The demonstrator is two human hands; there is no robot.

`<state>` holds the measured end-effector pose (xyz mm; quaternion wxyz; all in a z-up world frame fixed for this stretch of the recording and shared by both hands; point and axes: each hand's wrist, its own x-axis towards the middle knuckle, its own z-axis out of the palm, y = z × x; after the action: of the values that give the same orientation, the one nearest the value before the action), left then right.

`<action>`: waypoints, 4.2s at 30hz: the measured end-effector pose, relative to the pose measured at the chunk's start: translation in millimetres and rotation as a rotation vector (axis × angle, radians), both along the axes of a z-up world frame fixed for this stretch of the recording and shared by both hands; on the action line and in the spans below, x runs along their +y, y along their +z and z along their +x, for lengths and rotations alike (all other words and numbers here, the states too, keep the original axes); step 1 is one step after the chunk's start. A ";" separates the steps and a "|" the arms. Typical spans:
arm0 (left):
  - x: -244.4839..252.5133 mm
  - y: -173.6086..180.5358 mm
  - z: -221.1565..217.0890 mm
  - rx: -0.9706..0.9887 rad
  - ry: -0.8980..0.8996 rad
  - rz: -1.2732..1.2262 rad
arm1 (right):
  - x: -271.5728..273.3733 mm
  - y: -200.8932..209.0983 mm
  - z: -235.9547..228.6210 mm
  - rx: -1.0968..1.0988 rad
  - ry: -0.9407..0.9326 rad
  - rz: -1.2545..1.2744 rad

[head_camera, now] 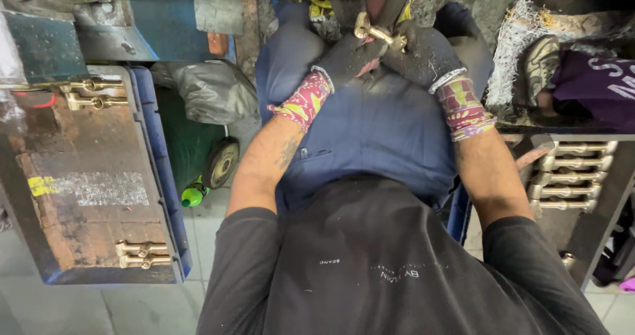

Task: The person sits on the floor and repeatedly rubs a small brass fitting with a cloth to polish its surface. They rotate the fitting to treat different sides and occasionally place it on a nearby tray before picking it up again.

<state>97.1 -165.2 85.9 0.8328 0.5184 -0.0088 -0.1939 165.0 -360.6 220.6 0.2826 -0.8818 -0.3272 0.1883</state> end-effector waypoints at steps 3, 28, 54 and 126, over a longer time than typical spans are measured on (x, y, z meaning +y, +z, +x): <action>-2.2 1.3 4.0 0.070 0.021 -0.049 | 1.6 1.1 5.4 0.011 -0.010 0.004; -40.0 -14.9 10.5 -1.171 0.246 0.772 | -20.5 26.8 -21.7 0.052 -0.163 -0.161; -12.2 4.2 5.4 0.107 -0.010 -0.044 | 0.0 11.2 8.5 0.114 0.013 -0.072; -35.9 262.1 -113.2 -0.600 0.250 0.042 | -27.2 202.8 -116.9 -0.128 0.010 0.036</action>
<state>-16.0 -201.1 348.0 0.7997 0.5664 -0.1862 0.0709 48.1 -387.8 423.4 0.2760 -0.8853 -0.3521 0.1271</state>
